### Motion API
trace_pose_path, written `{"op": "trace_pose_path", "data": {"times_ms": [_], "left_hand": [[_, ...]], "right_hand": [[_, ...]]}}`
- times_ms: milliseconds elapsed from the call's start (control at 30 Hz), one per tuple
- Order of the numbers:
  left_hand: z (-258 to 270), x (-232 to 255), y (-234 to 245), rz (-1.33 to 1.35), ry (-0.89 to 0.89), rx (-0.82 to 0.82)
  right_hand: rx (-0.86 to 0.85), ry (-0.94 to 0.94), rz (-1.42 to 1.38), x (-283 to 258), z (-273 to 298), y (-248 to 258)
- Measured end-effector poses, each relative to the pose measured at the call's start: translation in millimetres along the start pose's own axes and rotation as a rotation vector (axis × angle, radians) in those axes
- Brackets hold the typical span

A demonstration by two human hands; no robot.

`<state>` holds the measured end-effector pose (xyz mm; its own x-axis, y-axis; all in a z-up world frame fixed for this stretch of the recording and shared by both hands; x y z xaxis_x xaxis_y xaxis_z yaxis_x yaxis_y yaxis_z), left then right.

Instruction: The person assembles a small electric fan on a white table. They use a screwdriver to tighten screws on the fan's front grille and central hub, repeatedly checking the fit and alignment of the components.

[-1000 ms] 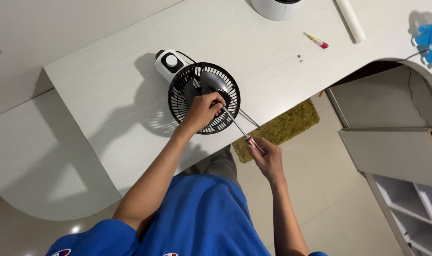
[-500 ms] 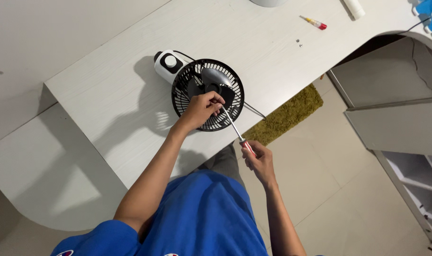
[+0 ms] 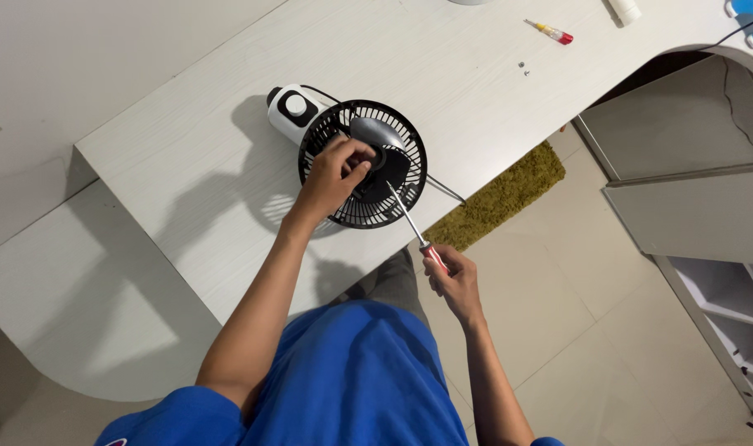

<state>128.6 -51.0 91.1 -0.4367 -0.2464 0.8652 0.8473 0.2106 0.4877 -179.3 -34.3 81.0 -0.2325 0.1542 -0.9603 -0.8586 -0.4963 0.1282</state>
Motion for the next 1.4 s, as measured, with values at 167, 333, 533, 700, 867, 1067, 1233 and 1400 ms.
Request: {"op": "trace_pose_path", "data": {"times_ms": [167,333,533,700,867,1067,1233,1400], "left_hand": [[-12,-1,-2,-0.396,-0.359,0.075],[-25,-6,-12,-0.344,-0.284,-0.048],[-28,-12,-17,-0.312,-0.287,0.007],[-22,-12,-18,-0.322,-0.269,0.083],[-24,-8,-24,-0.319,-0.257,0.152],[-28,-4,-29,-0.317,-0.248,0.212],[-31,-4,-30,-0.324,-0.241,0.219],[-33,-7,-30,-0.293,-0.232,0.19]], "right_hand": [[-0.002,-0.023,0.025,3,0,4],[-0.008,-0.031,0.018,4,2,9],[-0.019,-0.068,0.069,2,10,11],[-0.016,-0.072,0.12,1,18,11],[-0.013,-0.024,0.243,2,22,9],[0.007,0.004,0.444,1,21,-1],[0.024,0.104,0.517,-3,12,-11],[-0.015,0.041,0.639,-12,-4,-17]]}}
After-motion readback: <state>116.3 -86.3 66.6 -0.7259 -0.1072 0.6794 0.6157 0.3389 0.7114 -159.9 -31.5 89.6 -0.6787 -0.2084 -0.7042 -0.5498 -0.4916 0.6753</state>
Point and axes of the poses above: each hand's wrist, its own z-axis away from the middle knuckle, its own y-axis out of the back of the hand, x = y × z, the point moved 1 cm from there along -z, towards the middle knuckle, and after that the axes turned 8 degrees about y, right-handed, at the moved point
